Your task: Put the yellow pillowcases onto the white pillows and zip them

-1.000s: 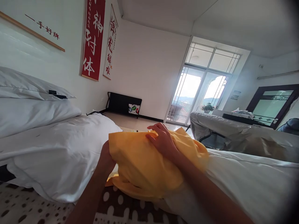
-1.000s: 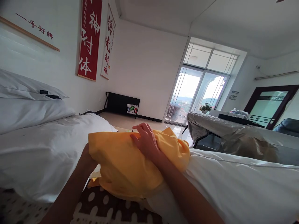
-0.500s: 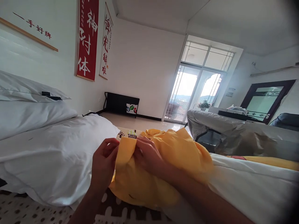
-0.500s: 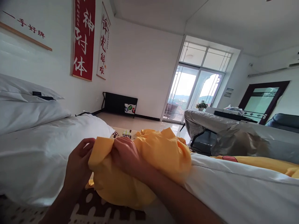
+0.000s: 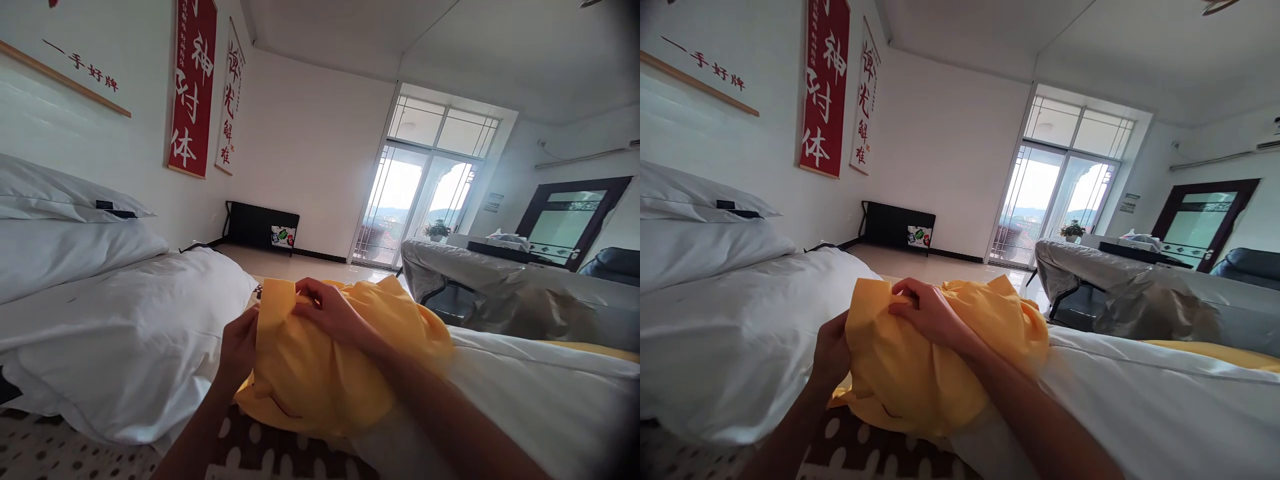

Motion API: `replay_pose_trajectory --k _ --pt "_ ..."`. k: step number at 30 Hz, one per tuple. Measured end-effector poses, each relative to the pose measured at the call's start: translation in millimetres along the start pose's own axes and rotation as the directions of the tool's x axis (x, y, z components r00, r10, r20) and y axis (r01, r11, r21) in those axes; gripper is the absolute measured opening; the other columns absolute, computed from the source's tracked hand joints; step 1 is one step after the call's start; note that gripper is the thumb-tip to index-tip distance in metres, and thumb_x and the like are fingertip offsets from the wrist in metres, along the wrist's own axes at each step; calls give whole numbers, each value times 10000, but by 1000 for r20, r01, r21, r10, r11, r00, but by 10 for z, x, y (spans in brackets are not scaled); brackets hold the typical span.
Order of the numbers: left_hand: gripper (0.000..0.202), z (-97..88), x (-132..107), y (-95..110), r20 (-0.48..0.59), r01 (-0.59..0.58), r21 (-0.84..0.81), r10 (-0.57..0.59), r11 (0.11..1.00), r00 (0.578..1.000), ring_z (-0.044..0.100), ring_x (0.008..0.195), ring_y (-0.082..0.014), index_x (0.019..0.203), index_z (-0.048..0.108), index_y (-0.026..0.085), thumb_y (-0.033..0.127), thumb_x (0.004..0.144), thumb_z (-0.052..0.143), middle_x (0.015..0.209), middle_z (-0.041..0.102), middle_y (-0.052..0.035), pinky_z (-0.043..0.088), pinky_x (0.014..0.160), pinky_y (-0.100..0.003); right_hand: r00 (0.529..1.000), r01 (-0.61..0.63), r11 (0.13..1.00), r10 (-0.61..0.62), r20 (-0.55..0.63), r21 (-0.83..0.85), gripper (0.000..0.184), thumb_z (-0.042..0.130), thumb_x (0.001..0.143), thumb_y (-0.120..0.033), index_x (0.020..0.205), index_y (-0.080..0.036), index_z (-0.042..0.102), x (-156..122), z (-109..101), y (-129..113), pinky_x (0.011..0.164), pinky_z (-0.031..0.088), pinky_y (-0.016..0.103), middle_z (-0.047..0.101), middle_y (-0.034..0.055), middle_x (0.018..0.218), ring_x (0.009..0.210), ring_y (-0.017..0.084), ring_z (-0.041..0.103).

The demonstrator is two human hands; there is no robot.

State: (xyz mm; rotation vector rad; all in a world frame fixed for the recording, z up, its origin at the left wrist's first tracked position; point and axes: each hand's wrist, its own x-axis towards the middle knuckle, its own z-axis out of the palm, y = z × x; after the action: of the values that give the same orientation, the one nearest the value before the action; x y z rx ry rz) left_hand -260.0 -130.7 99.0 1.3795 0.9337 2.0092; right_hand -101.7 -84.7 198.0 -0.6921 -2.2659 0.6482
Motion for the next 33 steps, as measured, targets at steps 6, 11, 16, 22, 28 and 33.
replay_pose_trajectory --k 6,11,16,22,28,33 --pt "267 -126 109 -122 103 228 -217 -210 949 972 433 550 -115 606 599 154 393 640 714 556 510 9 385 504 -227 972 -39 995 16 235 94 166 686 708 -304 702 -162 600 -18 -87 -69 588 313 221 449 -58 644 612 76 362" --pt "173 -2 149 -33 216 298 -71 -277 952 936 467 583 -127 576 592 142 243 573 732 559 540 12 393 526 -230 968 -56 983 12 250 173 239 736 655 -345 720 -164 595 -14 -20 -49 563 316 217 463 -55 665 616 76 375" --pt "190 0 92 80 -17 100 4 -100 995 995 437 616 -107 644 541 162 285 706 673 628 523 34 376 557 -204 989 -88 956 52 135 279 239 695 675 -338 746 -166 546 40 40 29 560 351 208 486 -49 668 621 84 435" --pt "375 -37 -20 227 148 41 27 -45 999 988 487 665 -153 758 586 164 539 766 588 683 552 -10 424 593 -244 999 -47 961 41 29 271 188 676 681 -304 742 -169 560 49 113 -13 556 337 202 483 -52 655 608 82 430" --pt "324 56 -67 405 -25 242 -59 -244 968 969 549 669 -154 878 634 155 355 649 745 717 617 -8 421 577 -225 984 166 986 -166 57 0 73 614 793 -231 747 -183 645 4 148 -97 668 376 218 574 -31 709 681 100 500" --pt "356 -23 -53 437 168 386 -244 -353 890 920 586 735 -165 949 644 158 302 644 757 782 651 -21 454 640 -232 951 308 860 -292 102 -407 63 611 825 -193 846 -213 667 11 142 -116 765 341 258 612 -19 770 714 105 521"
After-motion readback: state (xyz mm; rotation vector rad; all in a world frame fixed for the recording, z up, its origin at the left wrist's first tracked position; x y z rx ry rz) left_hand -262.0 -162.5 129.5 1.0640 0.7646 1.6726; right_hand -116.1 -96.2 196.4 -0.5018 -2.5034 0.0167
